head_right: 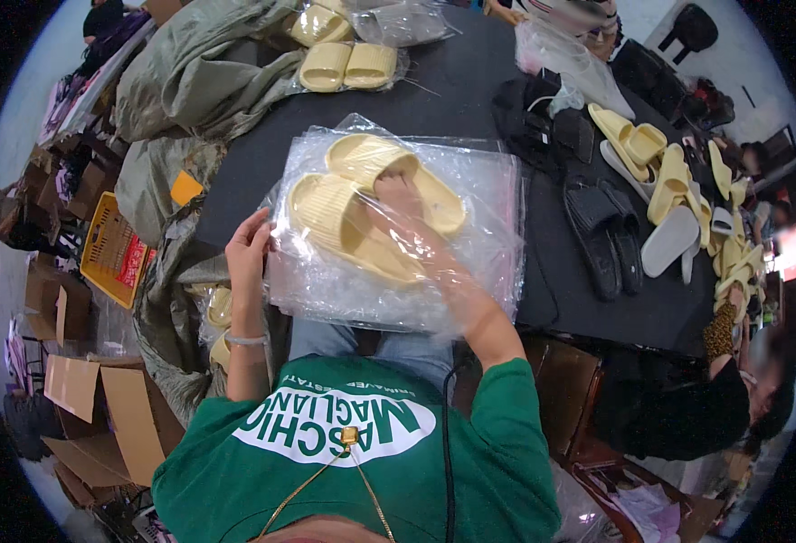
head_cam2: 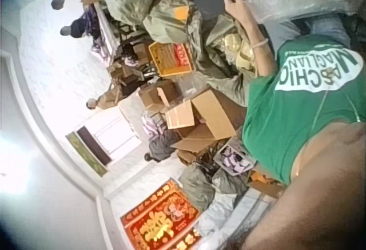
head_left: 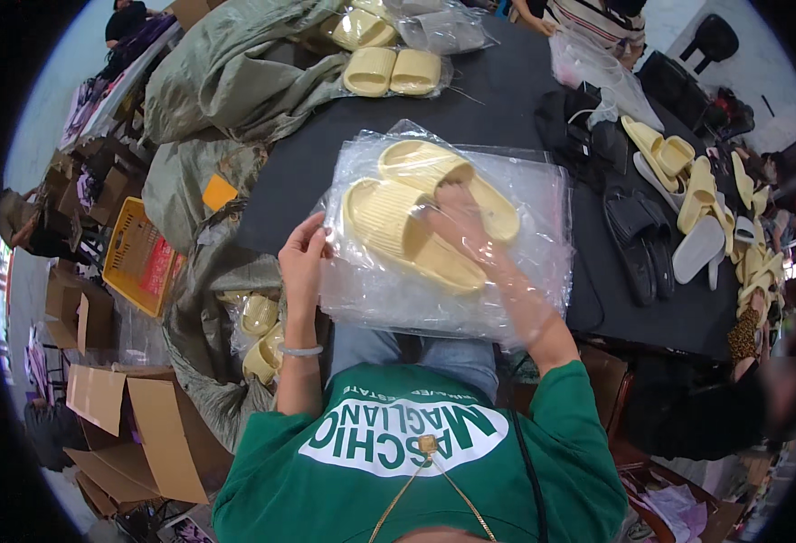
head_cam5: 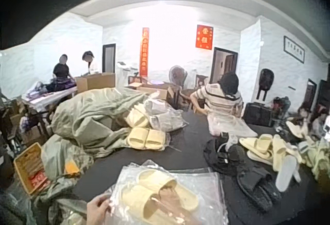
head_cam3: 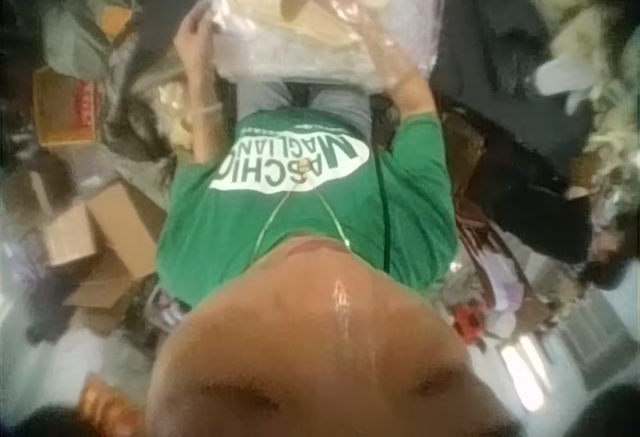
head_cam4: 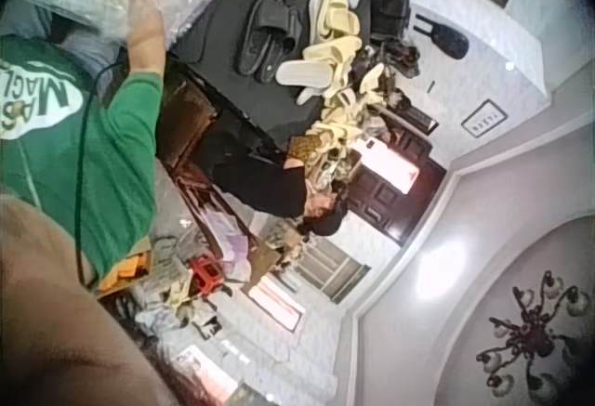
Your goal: Packing pairs of slides and sandals into individual plastic bags and organizing them for shipment.
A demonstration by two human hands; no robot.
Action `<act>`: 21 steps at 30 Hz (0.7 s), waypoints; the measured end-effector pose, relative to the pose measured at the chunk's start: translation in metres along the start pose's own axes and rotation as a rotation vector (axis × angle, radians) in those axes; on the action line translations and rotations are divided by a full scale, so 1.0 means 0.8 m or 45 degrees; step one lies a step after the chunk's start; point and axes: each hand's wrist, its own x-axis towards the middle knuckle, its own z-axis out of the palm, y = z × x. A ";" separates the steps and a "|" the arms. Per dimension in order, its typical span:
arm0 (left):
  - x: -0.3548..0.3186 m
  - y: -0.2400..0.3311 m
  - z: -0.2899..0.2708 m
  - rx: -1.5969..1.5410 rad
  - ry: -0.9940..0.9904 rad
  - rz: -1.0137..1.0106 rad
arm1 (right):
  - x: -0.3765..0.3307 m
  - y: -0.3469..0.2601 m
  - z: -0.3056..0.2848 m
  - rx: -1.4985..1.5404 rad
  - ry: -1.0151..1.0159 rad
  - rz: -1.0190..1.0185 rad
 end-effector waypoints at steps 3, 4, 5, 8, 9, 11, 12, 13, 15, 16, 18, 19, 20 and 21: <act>-0.030 0.047 -0.010 0.125 -0.025 0.093 | 0.001 -0.008 -0.050 0.379 -0.192 0.420; -0.047 0.062 -0.016 0.225 -0.097 0.132 | -0.003 -0.007 -0.067 0.379 -0.197 0.423; -0.068 0.079 -0.022 0.308 -0.152 0.135 | -0.001 -0.016 -0.092 0.354 -0.101 0.219; -0.104 0.108 -0.033 0.595 -0.585 -0.201 | -0.005 0.010 -0.114 0.266 -0.063 -0.082; -0.107 0.108 -0.035 0.597 -0.577 -0.207 | -0.005 0.018 -0.109 0.222 -0.137 -0.202; -0.109 0.103 -0.038 1.425 -0.886 0.404 | -0.012 0.034 -0.088 0.181 -0.215 -0.183; -0.106 0.105 -0.030 1.418 -0.888 0.404 | -0.016 0.042 -0.076 0.130 -0.288 -0.167; -0.100 0.109 -0.012 1.244 -0.672 0.403 | -0.021 0.050 -0.061 0.128 -0.292 -0.171; -0.078 0.106 0.024 0.989 -0.411 0.590 | -0.028 0.060 -0.038 0.248 -0.184 -0.162; -0.064 0.090 0.036 0.914 -0.344 0.774 | -0.024 0.051 -0.041 0.258 -0.191 -0.181; -0.032 0.039 0.054 0.934 -0.466 0.900 | -0.022 0.031 -0.056 0.298 -0.296 -0.108; -0.021 0.012 0.056 1.002 -0.584 0.777 | -0.032 0.044 -0.048 0.294 -0.287 -0.103; -0.016 -0.012 0.058 0.998 -0.603 0.790 | -0.049 0.070 -0.034 0.428 -0.283 0.039; -0.016 -0.034 0.059 1.157 -0.599 0.748 | -0.061 0.086 -0.027 0.562 -0.280 0.179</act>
